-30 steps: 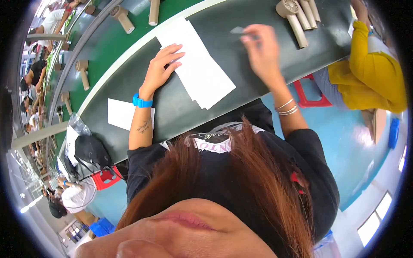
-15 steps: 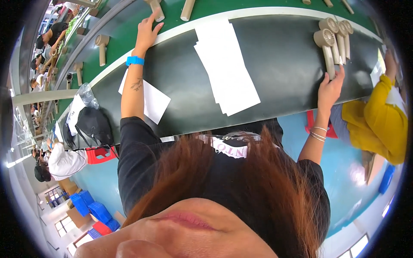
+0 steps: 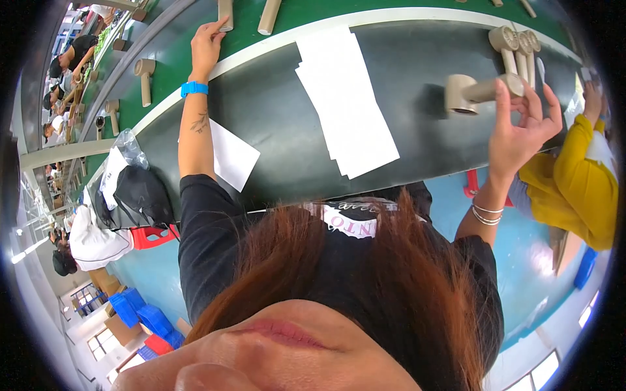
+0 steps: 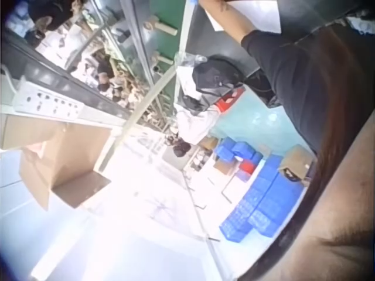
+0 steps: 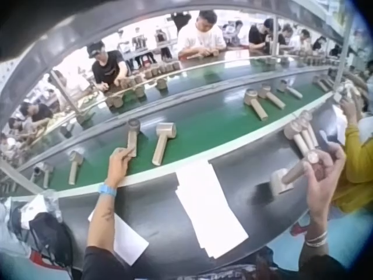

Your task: The person picks up mini fan handles, peels circular stickers from sticker backing sheets, and attaches the stickers onto the bottom of each fan handle before placing them down on the table.

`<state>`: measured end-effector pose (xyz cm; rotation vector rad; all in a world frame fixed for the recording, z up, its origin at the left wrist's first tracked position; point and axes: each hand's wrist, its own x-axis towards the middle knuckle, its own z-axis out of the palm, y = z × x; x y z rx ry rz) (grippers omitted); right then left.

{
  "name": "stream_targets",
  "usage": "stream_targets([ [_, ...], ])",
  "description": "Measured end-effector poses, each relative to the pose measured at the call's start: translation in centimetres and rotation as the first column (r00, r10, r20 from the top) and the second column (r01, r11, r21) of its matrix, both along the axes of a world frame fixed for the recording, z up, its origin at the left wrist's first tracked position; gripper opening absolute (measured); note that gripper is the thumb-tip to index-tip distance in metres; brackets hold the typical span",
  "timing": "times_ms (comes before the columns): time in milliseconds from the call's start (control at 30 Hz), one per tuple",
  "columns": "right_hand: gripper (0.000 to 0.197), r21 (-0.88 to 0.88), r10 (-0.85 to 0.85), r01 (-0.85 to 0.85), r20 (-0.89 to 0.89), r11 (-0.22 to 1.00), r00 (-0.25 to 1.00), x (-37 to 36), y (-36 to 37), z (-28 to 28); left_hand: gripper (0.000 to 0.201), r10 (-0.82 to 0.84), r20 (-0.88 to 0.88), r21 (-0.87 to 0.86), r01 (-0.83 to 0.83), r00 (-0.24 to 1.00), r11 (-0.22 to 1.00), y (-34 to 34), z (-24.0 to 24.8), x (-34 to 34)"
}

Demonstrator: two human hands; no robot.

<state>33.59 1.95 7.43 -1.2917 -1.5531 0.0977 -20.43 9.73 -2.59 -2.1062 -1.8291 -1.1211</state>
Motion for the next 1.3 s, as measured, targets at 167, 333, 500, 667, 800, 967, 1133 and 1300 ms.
stream_targets([
  [167,0.064,0.005,0.289,-0.290,0.064,0.957,0.955,-6.8,-1.5,2.1,0.048,0.117,0.042,-0.023,-0.116,0.992,0.993,-2.8,1.5,-1.1],
  [333,0.072,-0.042,0.483,-0.484,0.172,0.874,0.859,-12.0,-2.3,1.3,0.045,-0.082,0.216,0.009,0.083,0.973,0.997,-6.0,5.3,6.2],
  [500,0.074,0.012,0.669,-0.675,-0.147,0.737,0.728,-14.4,-3.3,-1.3,0.051,-0.468,0.377,-0.048,0.521,0.799,0.852,-13.1,8.8,19.9],
  [667,0.033,-0.017,0.691,-0.704,-0.175,0.710,0.702,-13.0,-4.2,1.0,0.052,-0.408,0.472,0.133,0.394,0.782,0.909,-15.8,7.7,23.8],
  [800,0.020,-0.054,0.727,-0.746,-0.186,0.664,0.661,-10.7,-4.4,1.2,0.045,-0.389,0.417,0.195,0.337,0.821,0.921,-16.1,8.0,24.3],
  [967,0.020,-0.148,0.721,-0.771,-0.282,0.619,0.633,-10.1,-5.9,1.7,0.042,-0.278,0.270,0.113,0.256,0.922,0.960,-16.7,8.4,25.1],
  [1133,0.036,-0.164,0.702,-0.784,-0.365,0.598,0.612,-10.8,-6.5,1.4,0.045,-0.256,0.611,0.018,0.310,0.749,0.951,-17.8,7.7,26.2],
  [1300,0.044,-0.191,0.712,-0.791,-0.350,0.581,0.608,-11.3,-7.0,1.9,0.047,-0.196,0.897,-0.037,0.511,0.395,0.859,-18.1,8.0,26.2],
])
